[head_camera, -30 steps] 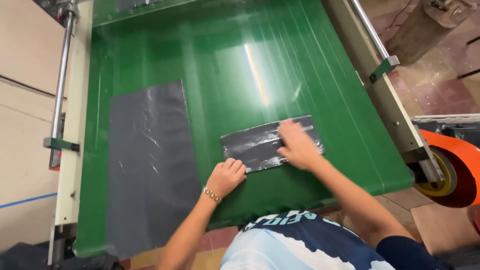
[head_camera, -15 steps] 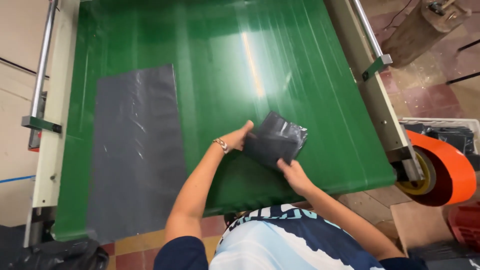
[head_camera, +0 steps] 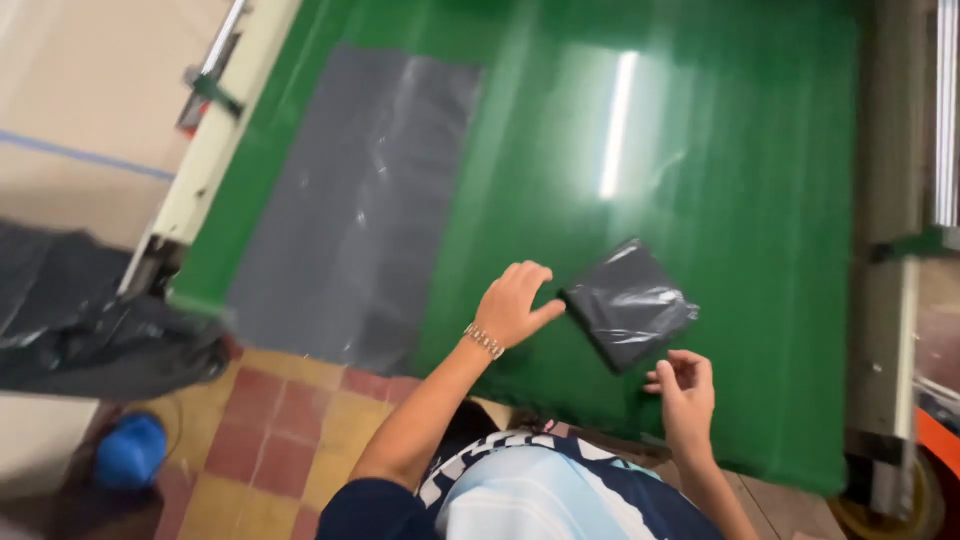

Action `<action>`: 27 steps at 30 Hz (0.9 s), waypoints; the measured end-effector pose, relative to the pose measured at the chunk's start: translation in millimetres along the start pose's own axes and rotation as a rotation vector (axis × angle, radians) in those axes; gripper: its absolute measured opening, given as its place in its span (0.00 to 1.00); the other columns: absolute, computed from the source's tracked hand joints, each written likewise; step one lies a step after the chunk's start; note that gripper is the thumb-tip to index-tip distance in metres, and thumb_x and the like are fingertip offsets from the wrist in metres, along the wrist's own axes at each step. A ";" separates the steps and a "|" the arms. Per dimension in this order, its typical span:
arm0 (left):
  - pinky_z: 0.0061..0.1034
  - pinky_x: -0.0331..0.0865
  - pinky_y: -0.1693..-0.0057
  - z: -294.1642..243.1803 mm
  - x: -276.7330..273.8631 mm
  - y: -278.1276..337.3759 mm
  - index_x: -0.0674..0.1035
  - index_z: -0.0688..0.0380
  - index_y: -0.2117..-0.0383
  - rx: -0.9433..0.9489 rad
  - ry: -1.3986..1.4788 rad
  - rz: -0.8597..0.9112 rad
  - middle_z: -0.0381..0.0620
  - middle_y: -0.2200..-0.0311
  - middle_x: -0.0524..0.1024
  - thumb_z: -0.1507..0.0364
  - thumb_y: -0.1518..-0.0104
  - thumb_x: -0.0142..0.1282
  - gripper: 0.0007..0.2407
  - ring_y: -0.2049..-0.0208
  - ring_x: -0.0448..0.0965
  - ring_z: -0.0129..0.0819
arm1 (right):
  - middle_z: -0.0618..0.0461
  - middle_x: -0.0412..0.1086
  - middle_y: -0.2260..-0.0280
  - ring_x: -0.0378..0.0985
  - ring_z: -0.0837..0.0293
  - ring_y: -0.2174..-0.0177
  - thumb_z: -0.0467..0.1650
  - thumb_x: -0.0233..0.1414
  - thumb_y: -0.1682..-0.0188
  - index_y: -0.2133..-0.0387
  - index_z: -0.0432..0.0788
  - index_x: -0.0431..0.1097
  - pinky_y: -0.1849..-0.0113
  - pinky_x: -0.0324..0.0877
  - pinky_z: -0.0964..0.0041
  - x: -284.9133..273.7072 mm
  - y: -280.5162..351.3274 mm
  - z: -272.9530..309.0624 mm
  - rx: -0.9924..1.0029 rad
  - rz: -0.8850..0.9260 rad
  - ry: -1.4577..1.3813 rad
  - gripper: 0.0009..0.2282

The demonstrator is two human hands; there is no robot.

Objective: Folding plastic bags from a conveyor belt and stacking them into a crate

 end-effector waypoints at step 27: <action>0.22 0.71 0.68 257.6 -314.3 184.8 0.79 0.51 0.67 0.337 -0.358 0.017 0.37 0.71 0.79 0.79 0.52 0.58 0.08 0.69 0.78 0.30 | 0.43 0.69 0.49 0.69 0.43 0.48 0.27 0.56 0.70 0.53 0.40 0.67 0.49 0.65 0.48 407.6 104.6 -15.6 -1.158 0.871 0.909 0.25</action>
Point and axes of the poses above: each hand's wrist, its own y-axis away from the middle knuckle, its own x-axis out of the palm, z = x × y, the point moved 7 cm from there along -y, towards the middle knuckle
